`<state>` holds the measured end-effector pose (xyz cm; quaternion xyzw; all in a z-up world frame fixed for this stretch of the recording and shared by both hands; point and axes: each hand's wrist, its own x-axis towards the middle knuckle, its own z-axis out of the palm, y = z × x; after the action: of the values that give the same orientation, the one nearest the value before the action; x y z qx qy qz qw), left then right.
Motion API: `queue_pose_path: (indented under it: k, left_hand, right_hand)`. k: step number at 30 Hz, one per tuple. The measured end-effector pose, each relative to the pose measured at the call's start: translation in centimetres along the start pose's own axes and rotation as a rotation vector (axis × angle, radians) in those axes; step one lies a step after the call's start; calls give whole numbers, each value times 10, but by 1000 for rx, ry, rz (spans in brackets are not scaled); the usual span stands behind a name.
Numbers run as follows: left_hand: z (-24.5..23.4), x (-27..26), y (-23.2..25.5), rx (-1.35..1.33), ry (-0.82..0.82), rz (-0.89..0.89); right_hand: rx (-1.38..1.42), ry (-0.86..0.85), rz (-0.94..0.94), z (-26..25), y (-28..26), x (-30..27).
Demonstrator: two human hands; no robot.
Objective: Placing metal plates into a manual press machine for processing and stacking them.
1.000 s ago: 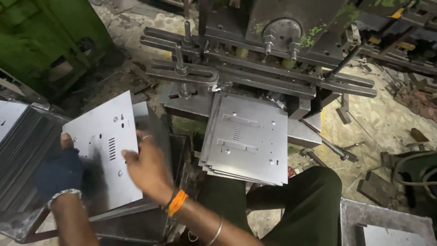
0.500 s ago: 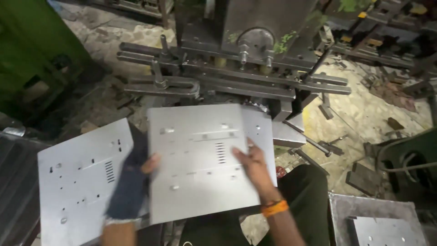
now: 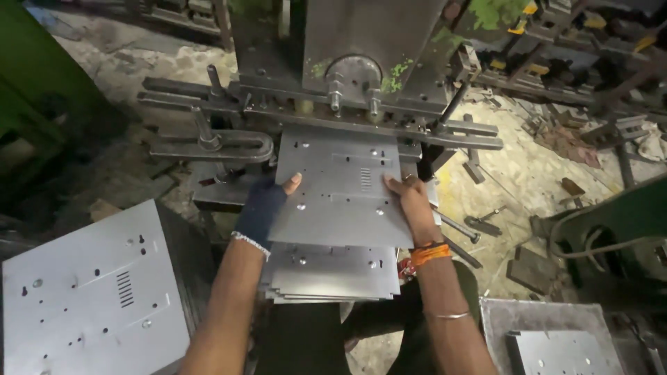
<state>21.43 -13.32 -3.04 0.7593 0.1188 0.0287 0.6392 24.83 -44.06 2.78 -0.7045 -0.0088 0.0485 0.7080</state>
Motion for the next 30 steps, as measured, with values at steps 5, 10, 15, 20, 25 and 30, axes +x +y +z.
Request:
queue_pose_path:
  k: [5,10,15,20,25,30]
  left_hand:
    - [-7,6,-15,4,53,44]
    - [-5,3,-13,111,126,78]
    - [-7,-8,2,-160,85,-41]
    - [-6,-16,10,-209,53,-44]
    - [-2,-10,-13,-325,-32,-38]
    - [6,-56,-21,-537,-35,-217]
  right_hand:
    - [-67,79,85,4,13,2]
    - [-40,38,6,-1,25,14]
    - [-121,161,44,-2,33,16]
    - [-176,88,-55,0,39,14]
    - [-219,112,-76,12,30,3]
    - [-912,-82,35,15,-20,2]
